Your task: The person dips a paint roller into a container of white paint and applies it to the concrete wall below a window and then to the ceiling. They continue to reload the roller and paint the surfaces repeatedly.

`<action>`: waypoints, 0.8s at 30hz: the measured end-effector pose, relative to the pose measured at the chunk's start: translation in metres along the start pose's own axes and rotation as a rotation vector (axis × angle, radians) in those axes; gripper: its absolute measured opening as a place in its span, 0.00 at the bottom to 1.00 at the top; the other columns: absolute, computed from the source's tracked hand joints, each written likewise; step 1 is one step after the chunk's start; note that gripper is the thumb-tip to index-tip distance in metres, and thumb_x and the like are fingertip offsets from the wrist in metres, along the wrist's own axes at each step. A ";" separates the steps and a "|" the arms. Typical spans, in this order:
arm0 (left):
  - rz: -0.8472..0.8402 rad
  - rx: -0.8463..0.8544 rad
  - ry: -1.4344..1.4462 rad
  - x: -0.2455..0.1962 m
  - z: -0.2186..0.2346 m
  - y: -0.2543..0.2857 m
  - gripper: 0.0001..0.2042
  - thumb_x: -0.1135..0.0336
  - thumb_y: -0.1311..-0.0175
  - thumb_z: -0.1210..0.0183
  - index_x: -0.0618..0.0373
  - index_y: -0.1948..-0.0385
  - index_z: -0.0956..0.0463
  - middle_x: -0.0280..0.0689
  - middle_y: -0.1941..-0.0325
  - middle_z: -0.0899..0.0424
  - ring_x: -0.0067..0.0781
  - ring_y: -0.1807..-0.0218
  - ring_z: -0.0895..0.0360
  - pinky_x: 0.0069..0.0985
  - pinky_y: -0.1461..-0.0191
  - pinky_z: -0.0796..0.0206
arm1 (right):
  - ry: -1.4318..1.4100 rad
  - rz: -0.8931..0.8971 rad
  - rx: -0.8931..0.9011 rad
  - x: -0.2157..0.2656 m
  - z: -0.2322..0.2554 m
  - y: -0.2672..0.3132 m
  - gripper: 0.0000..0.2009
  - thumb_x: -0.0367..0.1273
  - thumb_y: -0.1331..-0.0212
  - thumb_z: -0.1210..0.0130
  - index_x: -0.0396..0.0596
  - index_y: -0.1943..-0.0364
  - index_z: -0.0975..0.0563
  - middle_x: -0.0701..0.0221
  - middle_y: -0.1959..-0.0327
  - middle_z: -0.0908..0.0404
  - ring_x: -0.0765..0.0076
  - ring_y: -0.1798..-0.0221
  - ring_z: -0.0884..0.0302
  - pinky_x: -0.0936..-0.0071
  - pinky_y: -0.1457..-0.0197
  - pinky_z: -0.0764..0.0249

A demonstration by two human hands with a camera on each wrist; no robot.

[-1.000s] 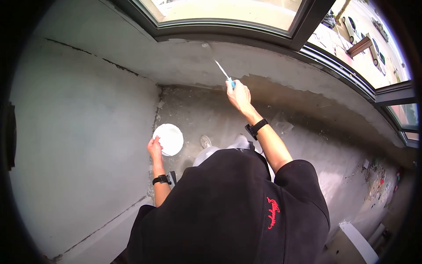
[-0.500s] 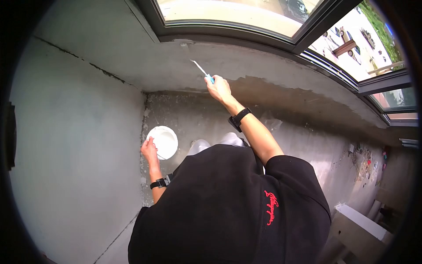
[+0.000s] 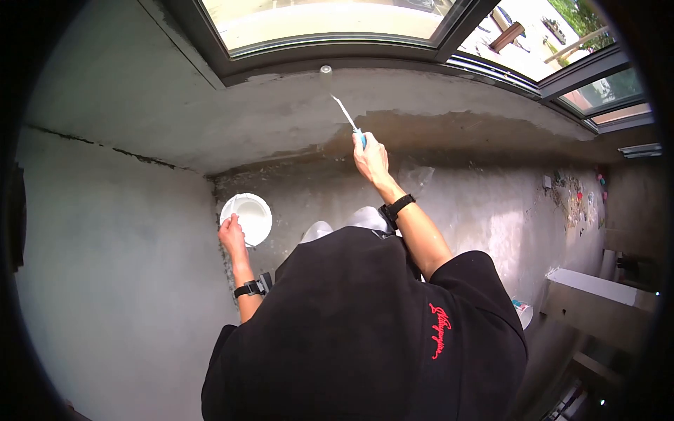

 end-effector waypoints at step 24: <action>0.056 0.154 -0.011 0.005 0.005 -0.008 0.12 0.64 0.39 0.42 0.62 0.78 0.24 0.25 0.88 0.34 0.13 0.84 0.41 0.19 0.81 0.52 | 0.103 0.130 0.143 0.069 -0.044 0.000 0.20 0.46 0.39 0.51 0.41 0.64 0.24 0.51 0.73 0.20 0.40 0.64 0.22 0.52 0.58 0.27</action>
Point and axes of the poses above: each hand's wrist, its own y-axis away from the middle knuckle, its own z-axis out of the back of the hand, x = y × z, the point moved 6 cm from there along -y, towards the middle knuckle
